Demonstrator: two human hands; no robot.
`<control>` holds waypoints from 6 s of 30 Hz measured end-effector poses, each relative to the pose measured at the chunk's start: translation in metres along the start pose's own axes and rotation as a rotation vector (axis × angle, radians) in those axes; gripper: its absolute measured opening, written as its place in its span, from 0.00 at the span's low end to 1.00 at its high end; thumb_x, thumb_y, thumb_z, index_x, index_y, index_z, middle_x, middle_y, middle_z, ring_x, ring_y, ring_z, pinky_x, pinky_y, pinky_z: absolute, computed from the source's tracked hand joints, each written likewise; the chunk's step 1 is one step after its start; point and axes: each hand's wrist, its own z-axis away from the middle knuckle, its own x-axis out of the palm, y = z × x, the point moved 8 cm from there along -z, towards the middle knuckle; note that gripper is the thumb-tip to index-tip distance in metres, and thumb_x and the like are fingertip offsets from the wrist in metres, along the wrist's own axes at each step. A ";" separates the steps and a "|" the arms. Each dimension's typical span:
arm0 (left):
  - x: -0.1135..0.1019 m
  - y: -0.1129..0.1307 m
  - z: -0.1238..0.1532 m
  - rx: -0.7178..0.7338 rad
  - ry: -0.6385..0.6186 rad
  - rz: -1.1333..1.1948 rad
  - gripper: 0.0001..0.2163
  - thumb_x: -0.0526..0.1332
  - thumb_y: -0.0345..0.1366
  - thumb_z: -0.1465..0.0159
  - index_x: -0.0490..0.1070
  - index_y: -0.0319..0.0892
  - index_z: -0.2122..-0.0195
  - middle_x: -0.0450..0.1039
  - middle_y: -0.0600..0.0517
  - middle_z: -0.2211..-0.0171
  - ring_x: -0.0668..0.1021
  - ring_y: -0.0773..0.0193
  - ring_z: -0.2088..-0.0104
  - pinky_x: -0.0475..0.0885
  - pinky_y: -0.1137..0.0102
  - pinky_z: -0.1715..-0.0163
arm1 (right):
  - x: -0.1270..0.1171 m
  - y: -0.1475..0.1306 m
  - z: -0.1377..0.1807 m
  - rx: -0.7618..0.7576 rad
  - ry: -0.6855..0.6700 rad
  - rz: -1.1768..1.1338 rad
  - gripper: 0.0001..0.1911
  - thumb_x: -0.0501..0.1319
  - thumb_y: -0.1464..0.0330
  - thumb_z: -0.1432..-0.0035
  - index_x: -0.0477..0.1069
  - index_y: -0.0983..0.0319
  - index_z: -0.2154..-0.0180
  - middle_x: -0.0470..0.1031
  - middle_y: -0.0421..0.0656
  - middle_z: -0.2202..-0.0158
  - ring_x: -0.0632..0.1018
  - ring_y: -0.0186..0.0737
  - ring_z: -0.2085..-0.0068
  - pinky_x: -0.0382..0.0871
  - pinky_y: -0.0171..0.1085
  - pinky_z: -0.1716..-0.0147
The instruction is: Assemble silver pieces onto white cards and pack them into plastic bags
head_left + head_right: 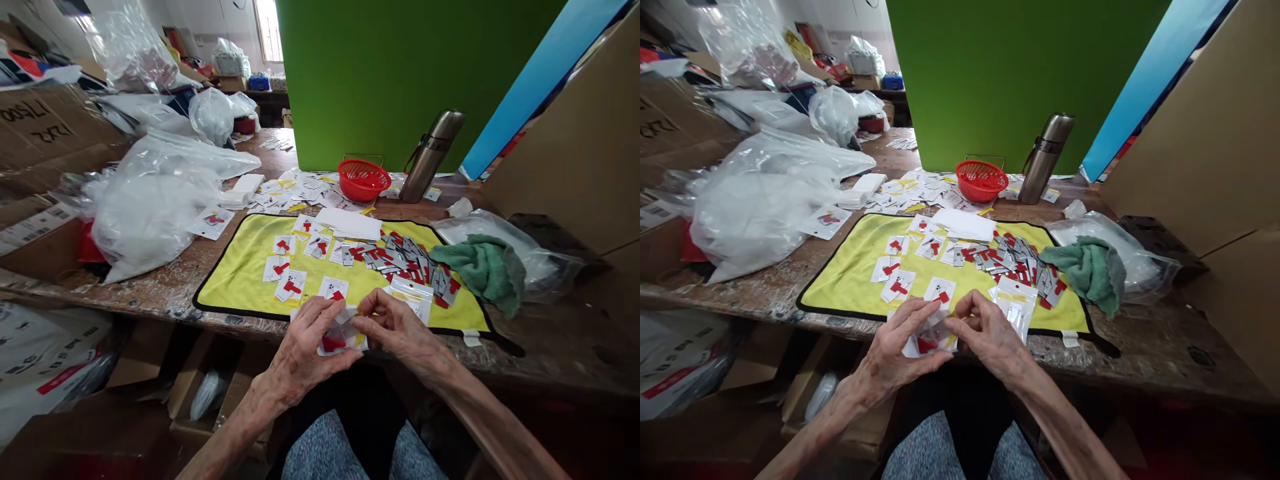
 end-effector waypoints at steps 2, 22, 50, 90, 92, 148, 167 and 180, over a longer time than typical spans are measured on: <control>-0.001 0.001 0.001 0.006 -0.006 0.027 0.27 0.67 0.39 0.45 0.64 0.39 0.45 0.73 0.41 0.55 0.75 0.55 0.54 0.74 0.60 0.55 | 0.006 0.003 -0.003 0.024 -0.080 -0.034 0.18 0.63 0.54 0.50 0.61 0.60 0.72 0.60 0.32 0.78 0.61 0.28 0.78 0.54 0.30 0.79; 0.021 -0.026 0.001 -0.809 -0.387 0.970 0.14 0.65 0.45 0.45 0.72 0.37 0.71 0.68 0.53 0.74 0.67 0.70 0.73 0.62 0.76 0.75 | 0.028 -0.007 0.000 0.091 -0.481 -0.054 0.18 0.67 0.57 0.53 0.64 0.63 0.74 0.57 0.32 0.77 0.57 0.27 0.75 0.48 0.30 0.78; 0.045 -0.035 -0.009 -1.002 -0.003 1.135 0.16 0.68 0.46 0.49 0.67 0.39 0.76 0.68 0.56 0.78 0.68 0.73 0.78 0.63 0.76 0.75 | -0.044 -0.001 0.013 0.013 0.063 0.109 0.22 0.59 0.48 0.48 0.70 0.62 0.72 0.68 0.39 0.76 0.69 0.36 0.73 0.64 0.33 0.76; 0.024 -0.044 -0.027 -0.913 -0.360 0.992 0.20 0.66 0.45 0.47 0.72 0.37 0.57 0.75 0.49 0.68 0.73 0.67 0.74 0.66 0.74 0.75 | -0.030 -0.025 -0.017 -0.168 0.006 0.051 0.18 0.60 0.55 0.44 0.68 0.59 0.56 0.70 0.41 0.62 0.72 0.38 0.60 0.67 0.35 0.62; 0.023 -0.039 -0.023 -0.832 -0.508 0.837 0.17 0.63 0.46 0.45 0.73 0.37 0.62 0.73 0.51 0.70 0.71 0.68 0.75 0.64 0.75 0.76 | -0.026 -0.031 -0.016 -0.158 -0.133 0.194 0.13 0.58 0.58 0.42 0.71 0.61 0.67 0.68 0.38 0.71 0.70 0.34 0.68 0.64 0.32 0.69; 0.024 -0.027 0.007 -0.890 -0.322 0.886 0.18 0.61 0.51 0.44 0.67 0.40 0.78 0.68 0.54 0.80 0.68 0.69 0.78 0.63 0.75 0.76 | 0.021 -0.026 0.005 -0.173 -0.255 0.418 0.16 0.56 0.61 0.40 0.64 0.61 0.77 0.63 0.35 0.79 0.65 0.31 0.74 0.56 0.30 0.76; 0.014 -0.022 0.001 -0.646 -0.227 0.080 0.11 0.50 0.37 0.40 0.55 0.44 0.79 0.60 0.56 0.82 0.64 0.67 0.80 0.57 0.72 0.78 | 0.027 -0.056 0.036 -0.777 0.462 1.019 0.10 0.48 0.79 0.43 0.63 0.60 0.68 0.70 0.43 0.72 0.72 0.40 0.69 0.66 0.38 0.66; 0.006 -0.003 -0.010 -0.462 -0.123 -0.330 0.10 0.49 0.28 0.43 0.57 0.44 0.80 0.56 0.57 0.85 0.61 0.69 0.84 0.51 0.72 0.80 | 0.013 -0.040 0.028 -0.595 0.493 0.847 0.10 0.47 0.77 0.41 0.57 0.58 0.71 0.68 0.39 0.76 0.73 0.38 0.74 0.66 0.35 0.75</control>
